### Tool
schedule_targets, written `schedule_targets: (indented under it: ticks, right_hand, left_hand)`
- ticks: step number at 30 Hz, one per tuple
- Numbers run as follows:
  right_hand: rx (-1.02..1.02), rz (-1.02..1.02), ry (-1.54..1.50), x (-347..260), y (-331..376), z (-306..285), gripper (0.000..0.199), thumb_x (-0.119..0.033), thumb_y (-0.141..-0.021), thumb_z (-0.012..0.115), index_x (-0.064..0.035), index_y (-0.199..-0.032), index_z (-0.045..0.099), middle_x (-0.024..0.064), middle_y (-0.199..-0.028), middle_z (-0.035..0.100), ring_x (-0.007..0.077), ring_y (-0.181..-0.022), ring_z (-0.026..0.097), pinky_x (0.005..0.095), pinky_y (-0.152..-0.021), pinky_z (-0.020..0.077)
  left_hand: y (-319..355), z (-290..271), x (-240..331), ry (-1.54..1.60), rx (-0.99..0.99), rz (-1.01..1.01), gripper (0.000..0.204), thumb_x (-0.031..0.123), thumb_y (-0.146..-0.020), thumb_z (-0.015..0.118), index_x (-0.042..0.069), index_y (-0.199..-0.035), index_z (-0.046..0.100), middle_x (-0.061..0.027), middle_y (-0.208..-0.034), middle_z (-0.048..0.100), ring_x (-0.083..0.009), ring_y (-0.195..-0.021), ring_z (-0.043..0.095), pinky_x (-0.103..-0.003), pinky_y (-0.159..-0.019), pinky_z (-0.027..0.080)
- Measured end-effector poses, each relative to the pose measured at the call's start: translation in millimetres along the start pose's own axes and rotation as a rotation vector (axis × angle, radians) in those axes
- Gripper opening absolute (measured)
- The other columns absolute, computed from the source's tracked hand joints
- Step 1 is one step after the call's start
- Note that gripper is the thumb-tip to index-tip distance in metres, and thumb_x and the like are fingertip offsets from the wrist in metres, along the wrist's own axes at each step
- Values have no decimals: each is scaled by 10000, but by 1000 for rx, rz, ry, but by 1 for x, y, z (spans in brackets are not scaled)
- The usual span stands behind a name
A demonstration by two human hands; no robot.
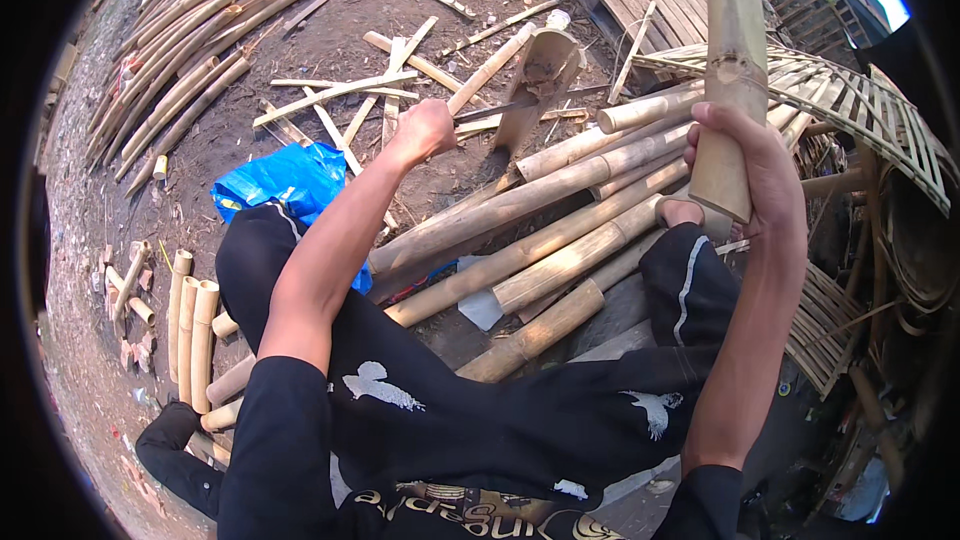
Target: The person uses a machete to cut and split bamboo stalks into smaller sections while sitting on the ground.
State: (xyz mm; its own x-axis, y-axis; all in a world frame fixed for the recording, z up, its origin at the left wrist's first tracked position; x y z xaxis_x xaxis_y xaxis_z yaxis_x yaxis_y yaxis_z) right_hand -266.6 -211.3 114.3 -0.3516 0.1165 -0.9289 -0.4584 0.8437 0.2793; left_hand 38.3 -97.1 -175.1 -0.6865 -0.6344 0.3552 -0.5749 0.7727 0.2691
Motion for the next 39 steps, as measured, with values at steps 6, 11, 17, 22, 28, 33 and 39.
schedule_targets:
  ticks: [6, 11, 17, 22, 28, 33, 39]
  right_hand:
    - [244, -800, 266, -109, 32, -67, 639, -207, -884, 693, 102, -1363, 406, 252, -1275, 577, 303, -1145, 618, 386, -1025, 480]
    - [589, -696, -5, 64, 26, 39, 243, -17, -809, 735, 52, -1000, 600, 101, -891, 661, 184, -782, 670, 325, -753, 557]
    - [-30, 433, 220, 255, 44, 92, 277, -131, -683, 737, 70, -862, 672, 103, -734, 674, 192, -599, 644, 325, -584, 528]
    - [-16, 183, 165, 142, 57, 47, 210, -149, -770, 689, 21, -892, 676, 78, -698, 639, 164, -591, 623, 297, -572, 510]
    - [406, -593, 40, -29, 72, -40, 332, -59, -841, 674, 80, -1115, 546, 131, -891, 602, 206, -784, 634, 315, -713, 544]
    - [683, -776, 169, 74, 31, 18, 323, -79, -848, 678, 60, -1121, 575, 119, -953, 634, 197, -850, 650, 318, -769, 547]
    - [-13, 457, 395, 333, 87, 75, 286, -169, -774, 770, 18, -979, 700, 90, -814, 691, 192, -750, 675, 340, -665, 554]
  left_hand:
    - [0, -4, 15, -24, -39, -1, 249, 121, -772, 662, 52, -990, 761, -161, -996, 754, -297, -930, 749, -409, -787, 596]
    - [0, -2, 13, -21, -68, -10, 218, 149, -770, 697, 89, -964, 777, -130, -1020, 762, -276, -953, 748, -389, -788, 593]
    - [-16, 50, -3, -17, 11, -22, 247, 138, -826, 664, 97, -1046, 768, -119, -1058, 761, -281, -1016, 734, -398, -848, 590]
    - [-16, 63, -2, 80, -28, -76, 209, 182, -833, 697, 109, -1008, 787, -110, -1062, 763, -280, -1023, 732, -403, -840, 588]
    - [-11, 68, 4, 97, -43, -113, 247, 198, -872, 661, 113, -1077, 769, -100, -1124, 750, -263, -1073, 717, -404, -855, 580]
    - [-8, 72, 0, 126, -52, -90, 247, 170, -792, 711, 93, -1019, 769, -116, -1056, 758, -282, -1001, 733, -404, -832, 588]
    - [-15, 122, -30, 31, 81, -109, 251, 185, -903, 566, 92, -980, 786, -160, -1021, 757, -307, -910, 747, -420, -828, 583]
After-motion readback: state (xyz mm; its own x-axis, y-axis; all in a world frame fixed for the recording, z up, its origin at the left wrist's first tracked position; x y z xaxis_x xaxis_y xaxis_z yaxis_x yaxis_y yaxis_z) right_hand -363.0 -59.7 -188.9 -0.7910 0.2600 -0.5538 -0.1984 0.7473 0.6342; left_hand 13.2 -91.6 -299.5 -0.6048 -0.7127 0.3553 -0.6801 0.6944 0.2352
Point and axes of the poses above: each hand's wrist, its own y-axis away from the middle knuckle, its own z-axis out of the palm, x = y × z, the point moved 5 cm from there along -y, towards the middle knuckle
